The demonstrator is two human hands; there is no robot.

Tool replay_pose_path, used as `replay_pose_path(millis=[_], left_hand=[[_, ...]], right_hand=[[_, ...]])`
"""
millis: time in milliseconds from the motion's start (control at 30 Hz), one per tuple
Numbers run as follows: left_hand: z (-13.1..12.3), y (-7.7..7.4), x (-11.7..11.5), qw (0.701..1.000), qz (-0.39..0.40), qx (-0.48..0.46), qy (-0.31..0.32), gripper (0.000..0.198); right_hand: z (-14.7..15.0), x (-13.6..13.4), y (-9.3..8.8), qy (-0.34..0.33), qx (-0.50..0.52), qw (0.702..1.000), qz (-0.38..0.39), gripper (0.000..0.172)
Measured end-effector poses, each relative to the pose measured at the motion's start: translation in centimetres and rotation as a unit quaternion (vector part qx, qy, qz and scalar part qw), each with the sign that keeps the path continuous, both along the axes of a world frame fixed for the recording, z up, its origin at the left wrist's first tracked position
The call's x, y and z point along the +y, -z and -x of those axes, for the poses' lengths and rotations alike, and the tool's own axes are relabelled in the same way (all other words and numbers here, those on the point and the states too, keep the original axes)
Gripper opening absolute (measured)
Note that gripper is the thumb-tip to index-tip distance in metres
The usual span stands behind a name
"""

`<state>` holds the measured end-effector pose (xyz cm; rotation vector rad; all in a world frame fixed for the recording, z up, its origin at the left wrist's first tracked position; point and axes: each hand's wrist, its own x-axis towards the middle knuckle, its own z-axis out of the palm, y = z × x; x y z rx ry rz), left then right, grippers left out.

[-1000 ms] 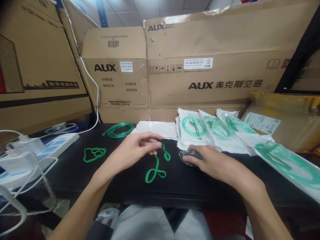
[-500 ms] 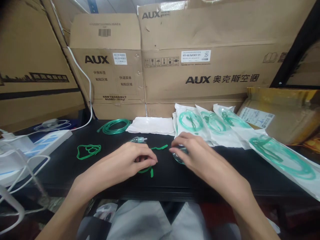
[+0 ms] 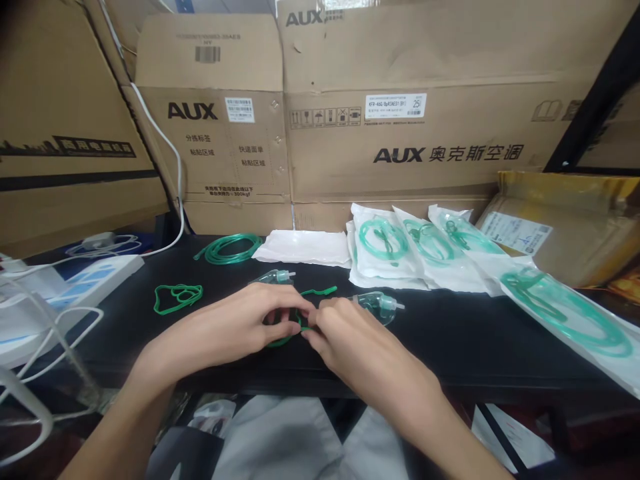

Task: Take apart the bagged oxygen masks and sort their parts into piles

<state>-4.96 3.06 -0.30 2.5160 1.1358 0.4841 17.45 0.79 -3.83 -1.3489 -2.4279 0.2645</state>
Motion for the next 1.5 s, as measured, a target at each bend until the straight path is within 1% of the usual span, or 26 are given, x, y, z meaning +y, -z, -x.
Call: replay_pose_path(millis=[133, 200, 300, 400, 567, 633, 700, 800, 900, 967, 1067, 1133, 1200, 1300, 1400, 1500], left_hand=[[-0.3, -0.1, 0.2, 0.999, 0.029, -0.012, -0.012, 0.031], [-0.5, 0.1, 0.5, 0.998, 0.053, -0.02, -0.006, 0.027], [-0.6, 0.2, 1.1, 0.996, 0.077, -0.043, 0.017, 0.019], [-0.5, 0.3, 1.5, 0.997, 0.06, -0.053, 0.014, 0.019], [-0.1, 0.2, 1.6, 0.998, 0.05, -0.028, -0.005, 0.017], [-0.2, 0.2, 1.5, 0.998, 0.059, -0.03, -0.004, 0.017], [-0.6, 0.2, 1.3, 0.997, 0.064, -0.039, -0.004, 0.023], [-1.2, 0.4, 1.3, 0.997, 0.05, -0.055, -0.003, 0.028], [-1.6, 0.6, 1.5, 0.997, 0.032, -0.07, 0.009, 0.023], [-1.5, 0.7, 1.7, 0.997, 0.032, -0.075, 0.008, 0.024], [-1.4, 0.6, 1.7, 0.996, 0.032, -0.08, -0.015, 0.029], [-1.3, 0.4, 1.6, 0.995, 0.039, -0.086, -0.026, 0.029], [-1.4, 0.3, 1.5, 0.993, 0.061, -0.103, -0.023, 0.026], [-1.6, 0.2, 1.6, 0.986, 0.093, -0.138, -0.013, 0.024], [-1.7, 0.5, 1.9, 0.982, 0.106, -0.158, -0.018, 0.024], [-1.7, 0.8, 2.1, 0.978, 0.111, -0.177, -0.014, 0.022]], right_hand=[[-0.5, 0.7, -0.3, -0.022, 0.03, 0.999, 0.004, 0.021], [-0.7, 1.1, -0.4, -0.029, 0.048, 0.998, 0.009, 0.021], [-1.0, 1.4, -0.8, -0.024, 0.063, 0.998, 0.009, 0.019], [-1.5, 1.6, -1.4, -0.015, 0.051, 0.998, 0.017, 0.017], [-2.5, 2.0, -2.4, -0.037, 0.034, 0.998, 0.028, 0.016], [-2.8, 2.1, -2.3, -0.04, 0.04, 0.998, 0.02, 0.016], [-3.0, 2.3, -1.9, -0.034, 0.047, 0.998, 0.014, 0.016], [-3.0, 2.3, -1.4, -0.017, 0.056, 0.998, 0.01, 0.016], [-3.0, 2.3, -1.6, -0.013, 0.06, 0.998, -0.012, 0.019], [-3.6, 2.6, -2.2, -0.002, 0.056, 0.997, -0.047, 0.024], [-5.4, 3.3, -2.8, 0.051, 0.038, 0.993, -0.096, 0.035], [-7.1, 3.9, -2.6, 0.089, 0.015, 0.992, -0.084, 0.044], [-8.6, 4.5, -2.1, 0.107, -0.009, 0.993, -0.047, 0.049], [-9.8, 5.2, -1.3, 0.1, -0.026, 0.995, -0.006, 0.046], [-9.2, 5.2, -1.3, 0.095, -0.012, 0.995, 0.006, 0.046], [-7.7, 4.4, -2.2, 0.1, 0.031, 0.994, 0.003, 0.051]])
